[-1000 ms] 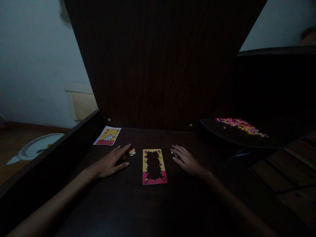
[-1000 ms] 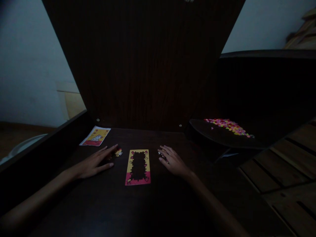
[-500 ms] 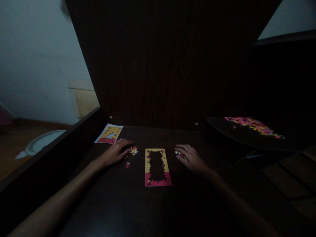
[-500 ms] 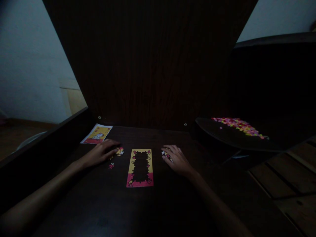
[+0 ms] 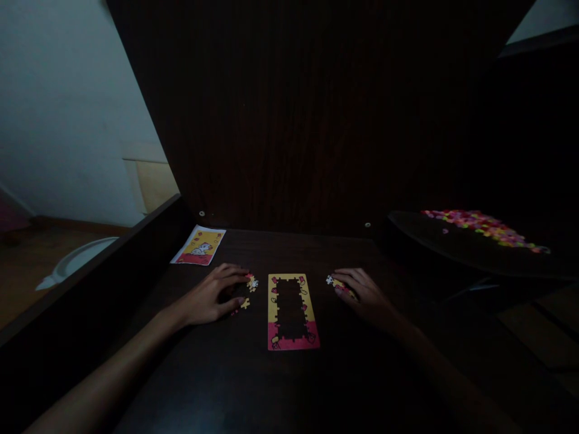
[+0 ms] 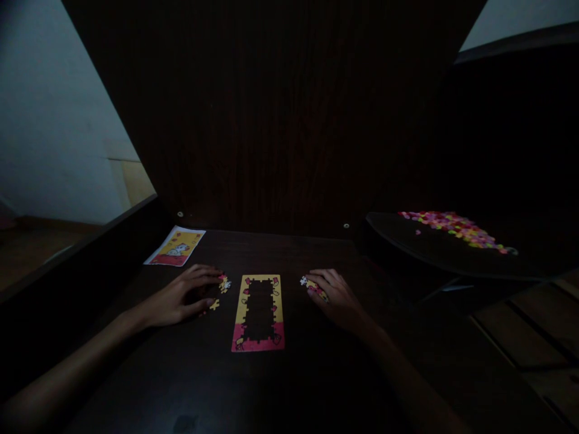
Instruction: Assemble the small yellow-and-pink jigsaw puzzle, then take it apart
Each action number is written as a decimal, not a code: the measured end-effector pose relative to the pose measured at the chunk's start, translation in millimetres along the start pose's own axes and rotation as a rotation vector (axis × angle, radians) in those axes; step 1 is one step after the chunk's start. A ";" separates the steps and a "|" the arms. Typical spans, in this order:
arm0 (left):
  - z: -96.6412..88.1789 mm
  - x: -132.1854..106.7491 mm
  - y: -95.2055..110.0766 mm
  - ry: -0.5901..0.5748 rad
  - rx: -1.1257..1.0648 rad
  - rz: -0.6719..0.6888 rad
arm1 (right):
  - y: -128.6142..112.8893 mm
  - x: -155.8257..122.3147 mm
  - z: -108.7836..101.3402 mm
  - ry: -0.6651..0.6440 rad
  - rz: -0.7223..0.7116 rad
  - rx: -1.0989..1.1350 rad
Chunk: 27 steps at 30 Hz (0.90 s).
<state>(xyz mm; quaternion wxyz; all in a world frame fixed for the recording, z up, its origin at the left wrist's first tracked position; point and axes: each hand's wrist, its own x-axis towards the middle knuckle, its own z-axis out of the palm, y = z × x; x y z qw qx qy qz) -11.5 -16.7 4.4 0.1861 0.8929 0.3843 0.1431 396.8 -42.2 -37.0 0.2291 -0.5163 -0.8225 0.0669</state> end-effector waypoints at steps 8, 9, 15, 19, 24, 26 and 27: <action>-3.4 -3.3 -15.0 0.175 0.023 -0.095 | -1.6 -1.9 -1.1 0.037 -0.008 -0.052; -4.8 -4.2 -18.6 0.186 0.037 -0.102 | -1.7 -1.9 -1.2 0.049 -0.012 -0.052; -12.3 -8.6 -24.6 0.147 0.035 -0.099 | -2.9 -1.9 -1.4 0.091 -0.036 -0.051; -14.1 -9.1 -18.9 0.095 -0.017 -0.083 | -2.7 -2.4 -1.6 0.081 -0.030 -0.056; -13.3 -9.2 -17.3 0.084 -0.018 -0.045 | -1.3 -2.7 -1.3 0.066 -0.033 -0.053; -12.2 -8.7 -18.2 0.098 -0.006 -0.031 | -0.9 -2.6 -0.9 0.073 -0.033 -0.056; -11.4 -8.5 -18.9 0.105 0.001 -0.021 | -0.8 -2.5 -0.8 0.075 -0.034 -0.058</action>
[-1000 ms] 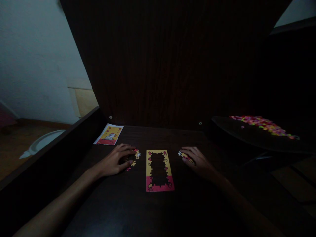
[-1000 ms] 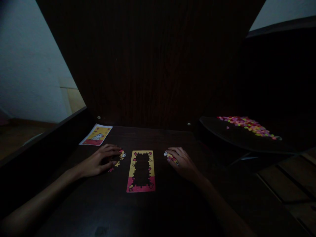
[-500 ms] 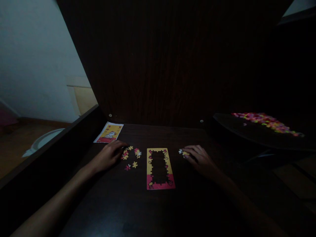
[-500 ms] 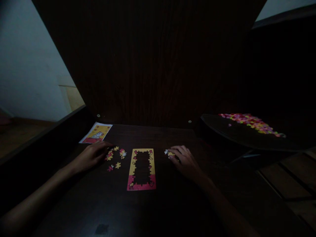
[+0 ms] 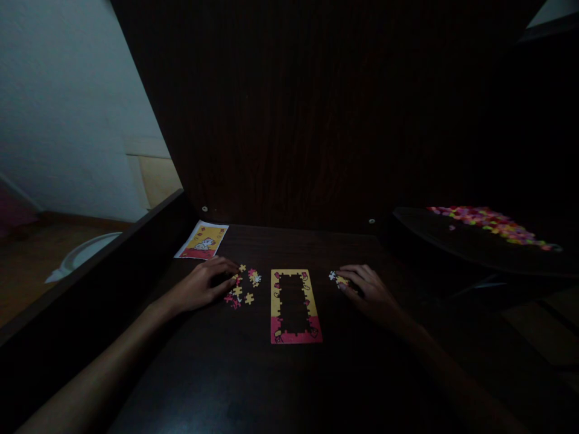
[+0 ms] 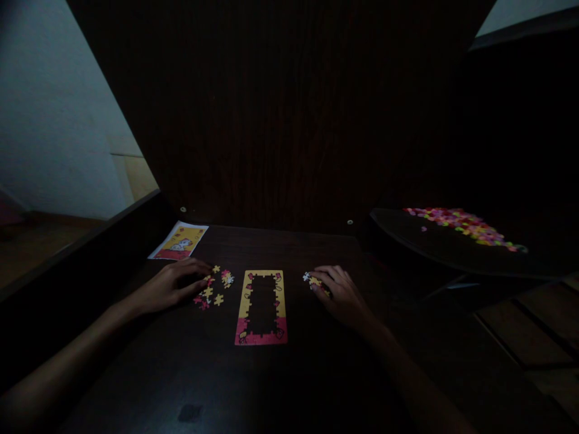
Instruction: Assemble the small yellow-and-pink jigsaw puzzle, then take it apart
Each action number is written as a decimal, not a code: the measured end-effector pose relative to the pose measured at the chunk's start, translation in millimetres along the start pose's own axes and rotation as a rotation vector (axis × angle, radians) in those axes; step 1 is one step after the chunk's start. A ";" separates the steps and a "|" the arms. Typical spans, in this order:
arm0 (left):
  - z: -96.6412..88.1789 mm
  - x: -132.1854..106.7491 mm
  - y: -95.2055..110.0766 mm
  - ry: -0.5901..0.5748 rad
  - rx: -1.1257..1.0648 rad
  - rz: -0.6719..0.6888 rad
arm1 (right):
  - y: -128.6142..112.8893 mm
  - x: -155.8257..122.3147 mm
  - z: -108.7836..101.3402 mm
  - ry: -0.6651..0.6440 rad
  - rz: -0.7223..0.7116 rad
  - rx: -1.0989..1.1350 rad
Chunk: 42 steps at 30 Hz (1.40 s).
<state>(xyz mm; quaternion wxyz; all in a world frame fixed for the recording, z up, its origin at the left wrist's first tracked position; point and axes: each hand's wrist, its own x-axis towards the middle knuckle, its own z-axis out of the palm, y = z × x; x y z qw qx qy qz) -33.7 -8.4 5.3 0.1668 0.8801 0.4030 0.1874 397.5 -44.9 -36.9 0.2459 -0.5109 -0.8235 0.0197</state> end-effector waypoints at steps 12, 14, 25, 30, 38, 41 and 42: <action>1.6 -0.8 -5.2 -0.004 0.113 -0.011 | 1.0 -0.2 0.9 0.003 -0.005 -0.021; 1.7 -0.4 -4.1 -0.004 0.122 -0.016 | 0.5 -0.2 0.6 0.009 0.000 -0.020; 7.1 1.7 -5.6 0.048 0.122 -0.006 | 0.7 0.0 1.5 0.005 -0.003 -0.019; 3.1 0.3 -2.5 0.021 0.082 -0.019 | -0.3 0.1 0.4 -0.002 0.000 -0.026; -2.5 -1.7 -2.3 -0.038 0.027 0.091 | -0.4 0.1 -0.3 0.000 -0.004 -0.025; -2.3 -1.3 -2.4 -0.062 0.035 0.074 | 0.9 0.1 0.3 -0.009 -0.002 -0.016; -2.1 -1.1 -2.6 -0.067 0.032 0.066 | 1.2 0.1 0.5 -0.008 -0.001 -0.014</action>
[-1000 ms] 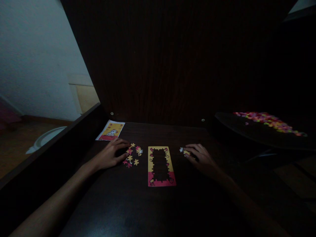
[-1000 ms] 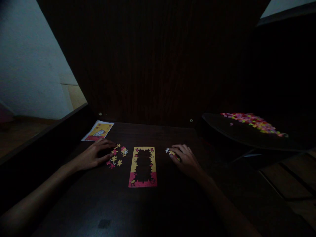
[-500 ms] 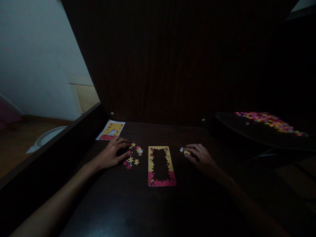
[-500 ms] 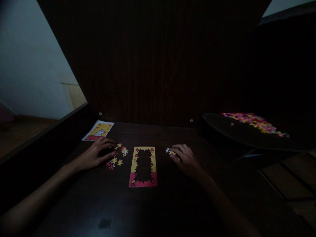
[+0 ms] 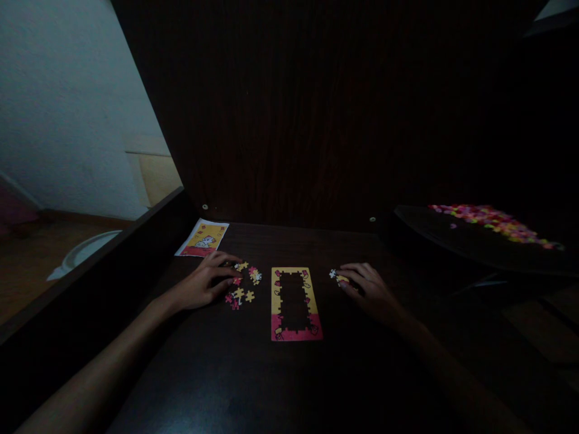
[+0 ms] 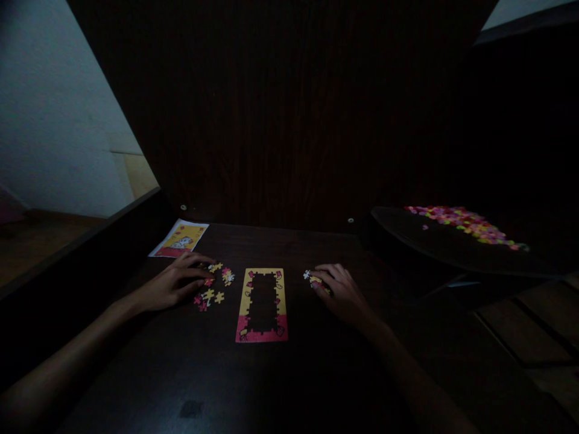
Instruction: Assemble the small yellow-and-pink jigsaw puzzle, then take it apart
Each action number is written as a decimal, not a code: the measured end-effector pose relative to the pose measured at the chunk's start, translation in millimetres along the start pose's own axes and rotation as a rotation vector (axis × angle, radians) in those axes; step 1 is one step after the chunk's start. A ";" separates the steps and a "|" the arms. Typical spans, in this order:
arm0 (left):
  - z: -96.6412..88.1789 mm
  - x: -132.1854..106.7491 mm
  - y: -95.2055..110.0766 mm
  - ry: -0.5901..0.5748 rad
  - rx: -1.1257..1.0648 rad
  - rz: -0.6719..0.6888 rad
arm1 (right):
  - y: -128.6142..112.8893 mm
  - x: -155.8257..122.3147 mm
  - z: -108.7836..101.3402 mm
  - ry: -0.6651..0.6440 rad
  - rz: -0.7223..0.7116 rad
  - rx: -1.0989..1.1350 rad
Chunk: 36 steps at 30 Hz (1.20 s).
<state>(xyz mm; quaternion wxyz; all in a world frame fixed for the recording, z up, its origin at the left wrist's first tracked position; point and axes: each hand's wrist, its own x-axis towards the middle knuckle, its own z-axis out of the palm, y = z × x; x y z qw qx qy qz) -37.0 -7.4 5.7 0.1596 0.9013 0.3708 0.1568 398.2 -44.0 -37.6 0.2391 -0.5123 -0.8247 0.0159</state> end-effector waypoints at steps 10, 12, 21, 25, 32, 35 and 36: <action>-0.8 -0.6 -2.0 -0.039 -0.003 -0.023 | -0.7 -0.4 -0.3 0.010 -0.001 0.007; -1.1 -0.7 -1.5 -0.040 -0.002 -0.023 | -0.9 -0.5 -0.5 0.006 0.002 0.003; -4.7 0.5 6.5 0.015 -0.020 -0.031 | -1.3 -0.2 -0.3 0.019 0.004 0.008; -5.1 0.4 5.3 0.010 0.014 -0.028 | -0.6 -0.3 -0.1 0.017 -0.002 0.010; -7.5 0.0 5.8 0.029 0.054 -0.040 | -0.7 0.0 -0.4 0.015 -0.001 0.001; -7.4 0.2 5.6 0.046 0.071 -0.044 | -0.9 -0.2 -0.5 0.020 -0.001 0.002; -6.9 0.3 5.3 0.053 0.071 -0.046 | -0.9 -0.3 -0.5 0.020 -0.002 0.001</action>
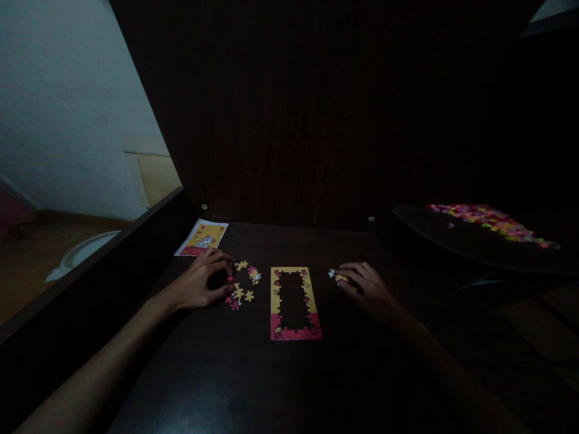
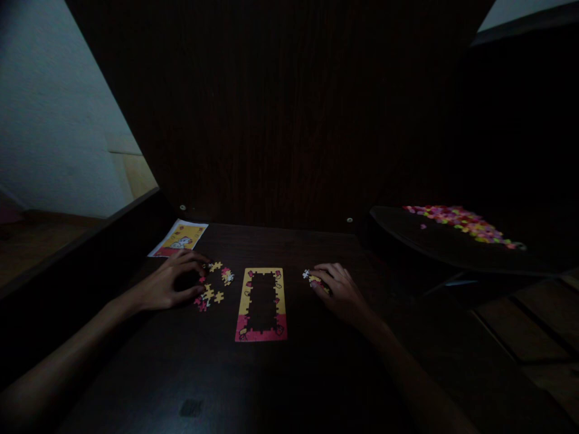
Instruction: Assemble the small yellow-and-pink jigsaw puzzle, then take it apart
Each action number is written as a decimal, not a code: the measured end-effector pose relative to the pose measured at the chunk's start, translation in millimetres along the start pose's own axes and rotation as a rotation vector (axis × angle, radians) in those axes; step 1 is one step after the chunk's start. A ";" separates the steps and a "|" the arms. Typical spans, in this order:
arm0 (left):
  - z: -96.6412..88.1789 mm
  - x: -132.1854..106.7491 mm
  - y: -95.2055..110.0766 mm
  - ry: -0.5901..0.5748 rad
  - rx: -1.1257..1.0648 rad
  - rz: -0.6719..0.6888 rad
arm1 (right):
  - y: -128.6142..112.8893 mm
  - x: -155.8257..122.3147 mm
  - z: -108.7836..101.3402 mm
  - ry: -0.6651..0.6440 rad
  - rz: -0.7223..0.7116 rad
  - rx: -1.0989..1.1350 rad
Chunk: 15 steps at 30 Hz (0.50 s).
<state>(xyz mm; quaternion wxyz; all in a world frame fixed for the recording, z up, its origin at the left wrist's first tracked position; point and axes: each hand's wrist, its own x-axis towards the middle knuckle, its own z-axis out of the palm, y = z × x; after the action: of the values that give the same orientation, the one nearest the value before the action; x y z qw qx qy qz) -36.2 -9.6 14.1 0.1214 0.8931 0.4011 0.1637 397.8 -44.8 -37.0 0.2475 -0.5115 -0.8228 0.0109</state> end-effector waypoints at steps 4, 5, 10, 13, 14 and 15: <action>5.7 1.5 -2.4 0.060 -0.026 -0.031 | -0.1 -0.2 0.2 -0.004 0.009 0.000; 7.9 2.3 -3.6 0.083 -0.027 -0.039 | -0.3 -0.1 0.2 -0.005 0.011 0.001; 20.3 7.7 -12.8 0.154 0.004 -0.028 | -2.0 0.8 -0.6 -0.007 0.011 0.012; 24.4 10.5 -17.6 0.142 0.006 -0.031 | -2.8 0.8 -1.2 -0.007 0.015 0.018; 24.8 11.0 -18.2 0.131 0.002 -0.034 | -3.0 0.7 -1.3 -0.008 0.014 0.018; 24.7 11.3 -18.4 0.120 -0.003 -0.038 | -3.0 0.6 -1.5 -0.007 0.014 0.017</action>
<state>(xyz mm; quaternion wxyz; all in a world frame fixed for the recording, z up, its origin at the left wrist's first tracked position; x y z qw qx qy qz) -32.0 8.8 -12.7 0.1014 0.8737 0.4243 0.2152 395.7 -46.1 -34.6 0.2492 -0.5151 -0.8198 0.0214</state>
